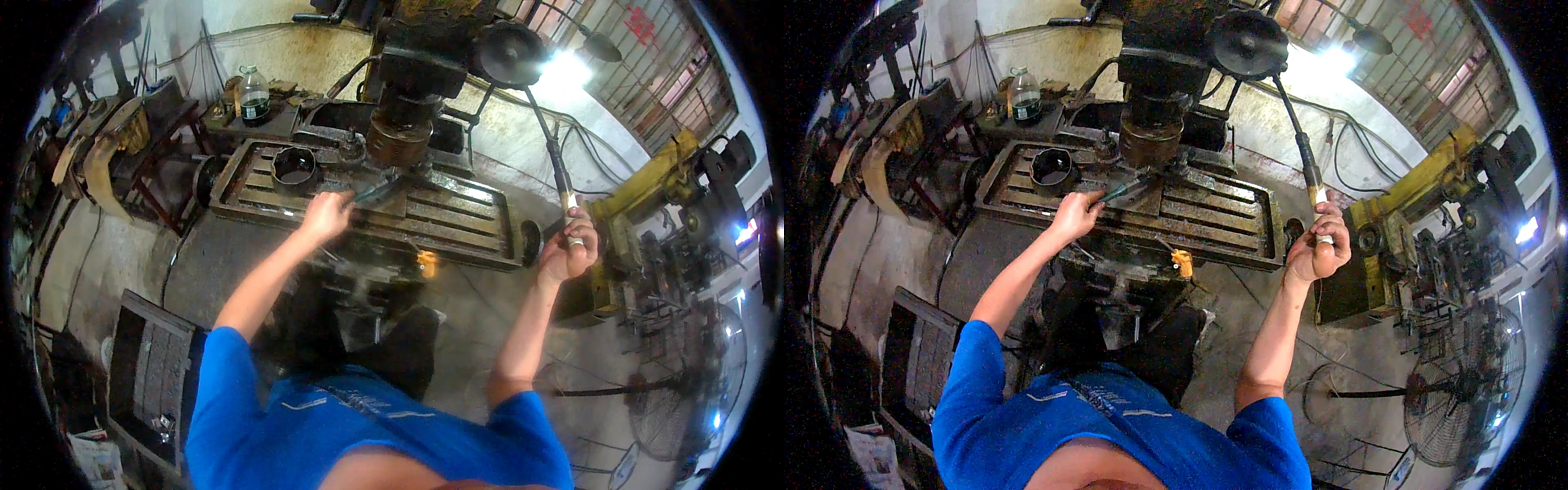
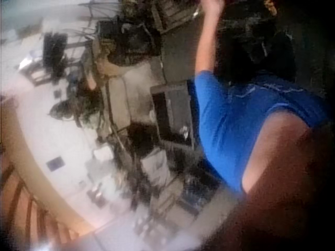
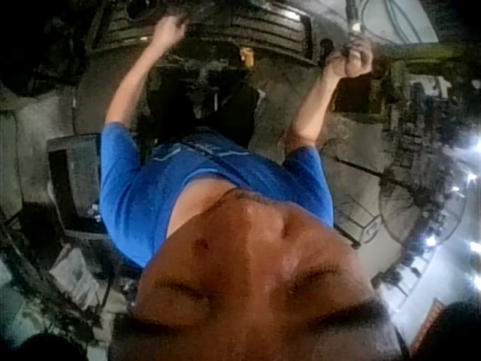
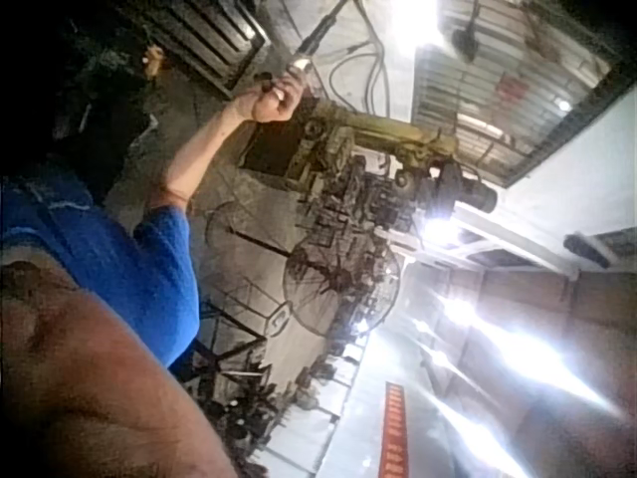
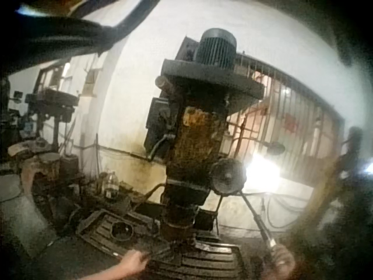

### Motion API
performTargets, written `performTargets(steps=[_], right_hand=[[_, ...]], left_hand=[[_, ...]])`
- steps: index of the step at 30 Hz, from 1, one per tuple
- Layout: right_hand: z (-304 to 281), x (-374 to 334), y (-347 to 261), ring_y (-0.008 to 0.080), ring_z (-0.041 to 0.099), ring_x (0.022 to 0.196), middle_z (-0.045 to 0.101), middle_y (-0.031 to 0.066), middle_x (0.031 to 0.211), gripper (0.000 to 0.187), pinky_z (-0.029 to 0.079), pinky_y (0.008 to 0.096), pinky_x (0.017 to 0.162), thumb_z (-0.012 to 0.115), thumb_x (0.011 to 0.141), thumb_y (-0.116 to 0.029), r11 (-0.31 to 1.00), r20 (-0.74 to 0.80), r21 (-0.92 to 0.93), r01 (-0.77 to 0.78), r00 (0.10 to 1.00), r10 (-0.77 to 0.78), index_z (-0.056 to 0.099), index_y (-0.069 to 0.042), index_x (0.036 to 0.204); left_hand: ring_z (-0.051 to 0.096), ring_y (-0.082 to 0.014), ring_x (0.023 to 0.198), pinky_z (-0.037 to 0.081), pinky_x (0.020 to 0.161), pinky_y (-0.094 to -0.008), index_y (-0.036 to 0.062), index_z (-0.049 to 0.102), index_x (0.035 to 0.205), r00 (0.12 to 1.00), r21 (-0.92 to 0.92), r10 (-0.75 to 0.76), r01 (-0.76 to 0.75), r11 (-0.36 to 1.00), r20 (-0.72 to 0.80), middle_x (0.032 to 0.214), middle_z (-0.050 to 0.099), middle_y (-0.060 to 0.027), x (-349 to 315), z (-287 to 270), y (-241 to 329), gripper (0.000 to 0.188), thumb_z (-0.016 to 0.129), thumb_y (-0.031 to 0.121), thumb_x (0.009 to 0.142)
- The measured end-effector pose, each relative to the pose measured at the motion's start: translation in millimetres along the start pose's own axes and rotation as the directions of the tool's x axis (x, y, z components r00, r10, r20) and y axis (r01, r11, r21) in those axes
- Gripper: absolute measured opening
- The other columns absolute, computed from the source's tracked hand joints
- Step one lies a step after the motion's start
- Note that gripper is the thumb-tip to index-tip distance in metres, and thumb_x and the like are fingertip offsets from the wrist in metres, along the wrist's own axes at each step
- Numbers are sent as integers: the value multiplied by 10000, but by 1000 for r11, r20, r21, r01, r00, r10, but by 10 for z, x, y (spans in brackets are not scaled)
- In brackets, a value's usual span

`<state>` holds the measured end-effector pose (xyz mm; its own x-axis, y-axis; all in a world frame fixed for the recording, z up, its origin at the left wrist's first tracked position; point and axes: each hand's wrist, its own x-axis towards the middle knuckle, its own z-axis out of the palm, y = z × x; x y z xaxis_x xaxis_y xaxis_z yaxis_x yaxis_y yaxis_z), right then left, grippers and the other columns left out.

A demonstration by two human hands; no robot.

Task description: The person repeatedly drills holes into small metal blocks using a drill press. They position each block under the drill, operate the machine, and then remove the finished piece to place it on a nearby surface before repeating the process with a new block.

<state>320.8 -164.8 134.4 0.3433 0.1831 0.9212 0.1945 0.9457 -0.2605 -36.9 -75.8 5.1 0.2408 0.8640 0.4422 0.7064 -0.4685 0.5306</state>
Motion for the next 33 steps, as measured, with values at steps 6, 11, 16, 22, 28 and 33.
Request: performTargets(steps=[6,11,16,22,28,33], right_hand=[[78,98,-86,264,503,747,437,51,584,400,296,521,959,633,724,-380,1000,3,8,-28,1000,28,494,-13,647],[2,197,-81,274,523,754,449,64,598,338,243,578,995,574,718,-314,999,19,-9,-33,999,34,495,8,648],[12,291,-89,279,545,765,485,87,623,218,254,557,999,510,669,-196,1000,38,12,8,999,-9,505,22,654],[22,475,-116,281,563,736,519,88,633,343,276,565,975,573,716,-309,997,63,-33,64,996,-62,522,24,650],[35,755,-114,273,553,693,512,106,627,188,300,561,958,501,630,-153,990,91,-35,133,987,-129,517,35,638],[-86,1050,-11,260,540,699,526,122,678,203,371,492,907,482,707,-136,988,198,-13,153,969,-148,547,56,710]], left_hand=[[591,-362,687,467,642,-430,48,627,1014,1000,96,5,-8,995,31,702,602,-199,15,-18,24,268,600,161,772],[586,-384,672,474,622,-476,64,610,992,997,188,61,-69,980,49,688,592,-219,-5,-70,48,250,574,167,767],[586,-385,646,478,610,-465,72,606,1039,991,208,135,-134,969,6,685,593,-219,7,31,-112,292,569,157,762],[582,-390,674,470,607,-463,79,597,1052,990,172,143,-141,975,2,735,603,-204,1,10,-39,291,562,172,779],[585,-376,711,468,629,-439,46,608,1038,991,187,129,-134,973,39,821,610,-202,48,54,-33,307,596,105,737],[583,-371,700,466,613,-432,48,607,1036,989,184,147,-148,972,20,779,606,-195,80,100,-135,314,592,96,726]])
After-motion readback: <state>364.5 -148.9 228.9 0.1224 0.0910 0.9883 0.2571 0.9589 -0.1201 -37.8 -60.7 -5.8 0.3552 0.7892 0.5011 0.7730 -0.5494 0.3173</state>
